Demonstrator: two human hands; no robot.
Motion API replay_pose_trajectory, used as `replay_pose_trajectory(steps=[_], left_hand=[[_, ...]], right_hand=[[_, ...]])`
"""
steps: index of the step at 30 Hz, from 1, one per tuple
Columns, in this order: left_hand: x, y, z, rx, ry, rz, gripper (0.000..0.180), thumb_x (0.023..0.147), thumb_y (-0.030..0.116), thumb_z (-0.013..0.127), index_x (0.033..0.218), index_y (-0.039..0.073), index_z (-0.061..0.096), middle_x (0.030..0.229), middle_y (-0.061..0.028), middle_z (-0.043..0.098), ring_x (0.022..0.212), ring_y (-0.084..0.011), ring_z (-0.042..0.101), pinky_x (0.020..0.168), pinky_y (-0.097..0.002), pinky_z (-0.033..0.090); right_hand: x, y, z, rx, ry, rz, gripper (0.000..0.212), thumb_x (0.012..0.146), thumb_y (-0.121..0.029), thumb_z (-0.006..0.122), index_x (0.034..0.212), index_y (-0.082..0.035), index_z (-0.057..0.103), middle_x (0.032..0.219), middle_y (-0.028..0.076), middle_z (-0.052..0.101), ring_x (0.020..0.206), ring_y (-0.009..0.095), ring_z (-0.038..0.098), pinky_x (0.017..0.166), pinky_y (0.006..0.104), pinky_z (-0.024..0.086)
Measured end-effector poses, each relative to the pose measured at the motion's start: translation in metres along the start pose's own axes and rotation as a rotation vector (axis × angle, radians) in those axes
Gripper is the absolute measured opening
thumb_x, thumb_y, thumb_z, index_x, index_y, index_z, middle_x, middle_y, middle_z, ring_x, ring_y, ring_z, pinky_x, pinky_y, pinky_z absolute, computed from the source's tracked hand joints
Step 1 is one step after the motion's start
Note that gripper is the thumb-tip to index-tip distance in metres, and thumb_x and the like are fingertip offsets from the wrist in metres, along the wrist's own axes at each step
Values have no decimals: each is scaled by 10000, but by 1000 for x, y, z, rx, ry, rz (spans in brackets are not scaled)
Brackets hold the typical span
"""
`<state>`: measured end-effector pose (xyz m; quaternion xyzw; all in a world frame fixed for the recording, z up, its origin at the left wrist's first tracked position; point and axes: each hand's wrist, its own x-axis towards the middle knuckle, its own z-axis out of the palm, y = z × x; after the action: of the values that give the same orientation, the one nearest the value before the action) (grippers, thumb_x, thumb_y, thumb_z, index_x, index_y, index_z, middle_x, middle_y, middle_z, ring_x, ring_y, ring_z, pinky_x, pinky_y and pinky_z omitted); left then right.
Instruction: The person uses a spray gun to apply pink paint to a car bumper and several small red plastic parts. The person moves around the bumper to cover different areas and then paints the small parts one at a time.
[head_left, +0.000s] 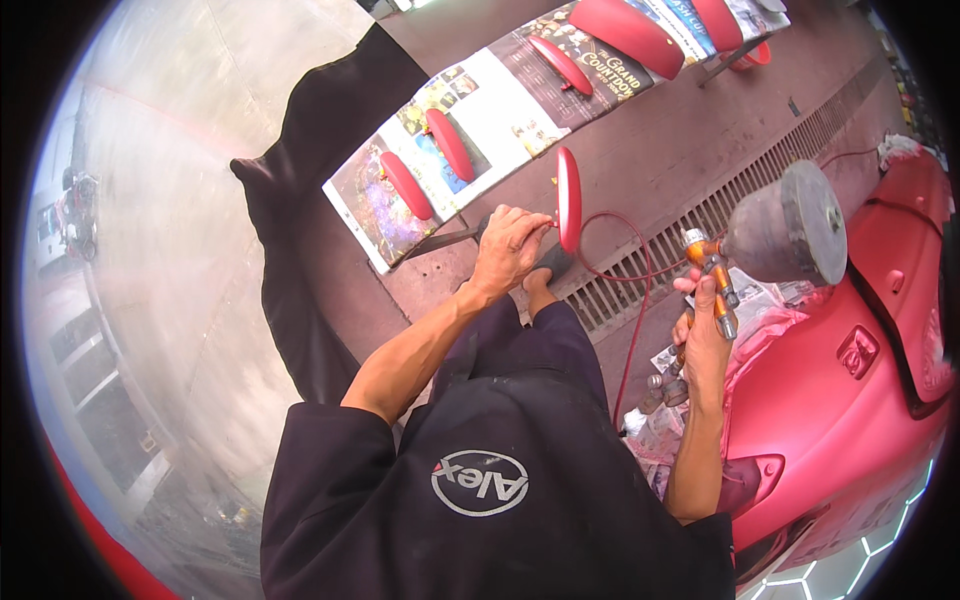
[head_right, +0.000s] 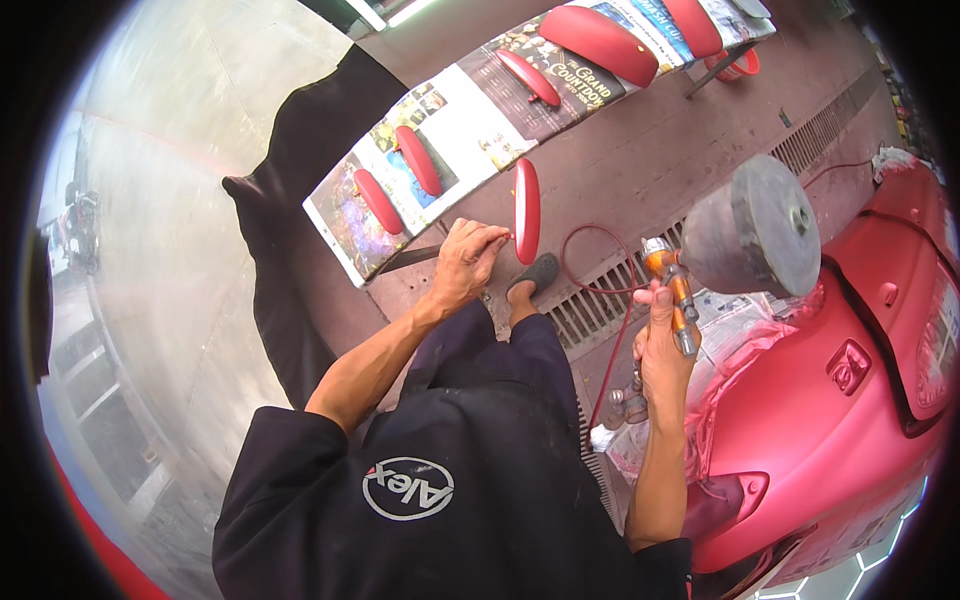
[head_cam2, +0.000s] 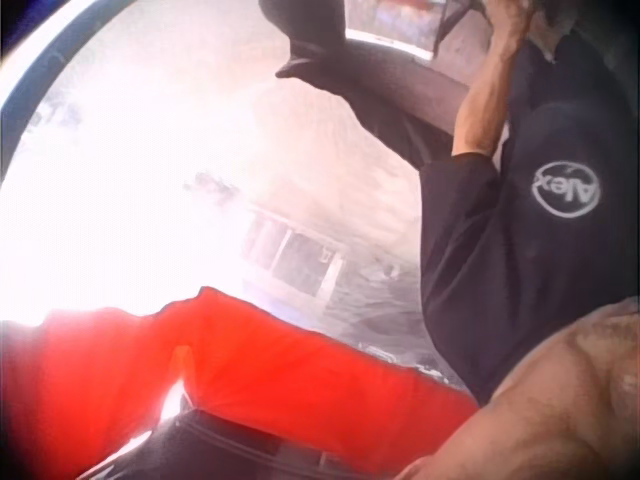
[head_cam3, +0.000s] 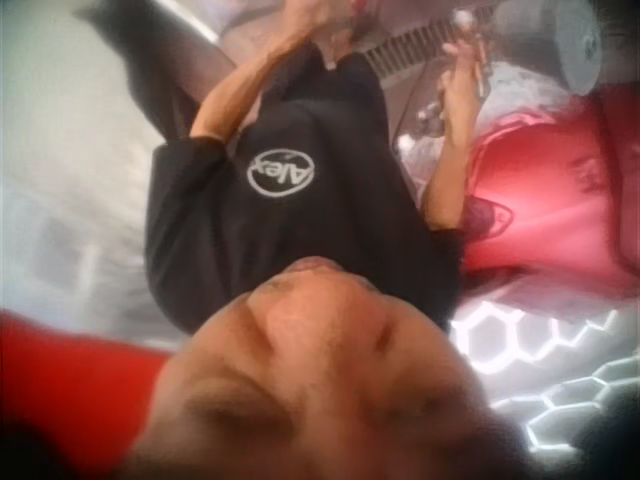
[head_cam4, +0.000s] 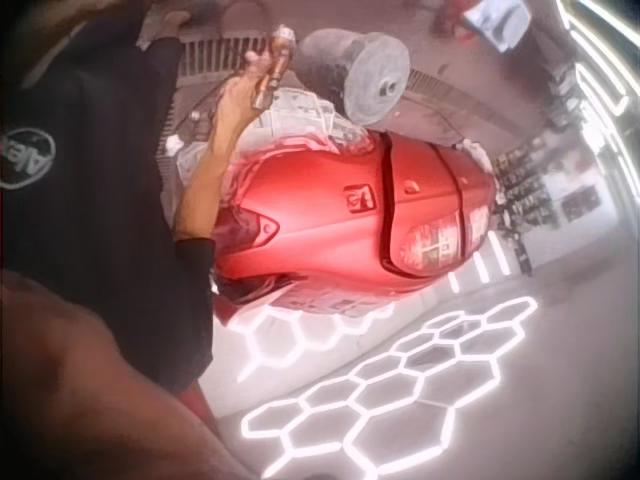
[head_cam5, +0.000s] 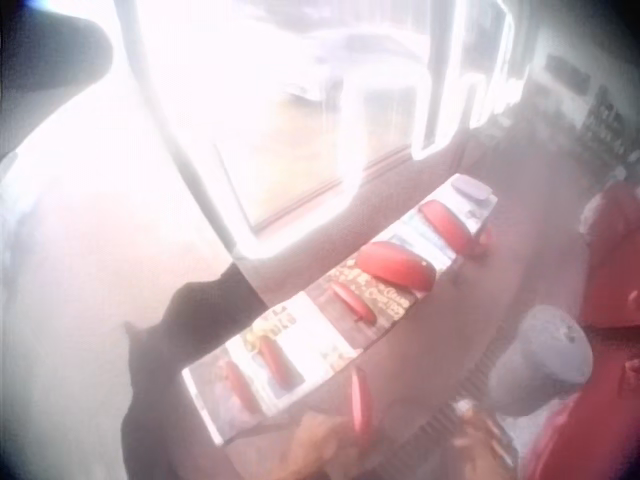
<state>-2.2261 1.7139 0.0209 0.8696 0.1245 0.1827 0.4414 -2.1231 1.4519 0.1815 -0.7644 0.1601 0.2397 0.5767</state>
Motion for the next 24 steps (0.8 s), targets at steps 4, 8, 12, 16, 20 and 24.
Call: replay_pose_trajectory(steps=[4,8,12,16,20,24], left_hand=[[37,-29,17,87,204,-130,118,933,89,732,1042,69,770,935,-82,715,876,-276,615,795,-391,493],[83,-69,34,135,398,-182,119,954,127,723,1047,76,777,948,-84,721,889,-280,617,820,-395,490],[117,-110,60,181,520,-273,141,970,177,712,1046,83,784,952,-85,724,909,-284,619,848,-403,486],[127,-131,79,187,533,-405,167,970,195,696,1071,110,799,999,-92,724,987,-308,612,900,-422,492],[119,-130,93,247,475,-524,209,975,209,669,1103,118,806,1037,-112,710,1023,-329,604,930,-446,485],[117,-130,96,259,432,-589,243,972,205,657,1147,110,797,1026,-125,696,1023,-338,602,933,-452,481]], right_hand=[[-4,11,-11,103,41,62,521,1073,-471,599,1305,-5,593,1059,91,705,495,42,460,458,217,390],[-8,22,-18,92,83,87,487,1078,-476,588,1294,-40,603,1054,86,694,499,43,462,464,216,391],[-11,24,-21,84,106,100,454,1077,-484,584,1268,-72,610,1047,70,688,497,39,454,459,213,382],[-15,23,-20,102,132,88,444,1076,-490,582,1243,-80,608,1051,61,690,493,39,455,452,211,375],[-14,22,-16,71,153,96,450,1073,-494,583,1252,-82,604,1049,58,691,492,40,459,450,210,376],[-10,19,-8,70,141,117,462,1070,-497,588,1263,-78,601,1045,57,690,492,43,465,451,207,382]])
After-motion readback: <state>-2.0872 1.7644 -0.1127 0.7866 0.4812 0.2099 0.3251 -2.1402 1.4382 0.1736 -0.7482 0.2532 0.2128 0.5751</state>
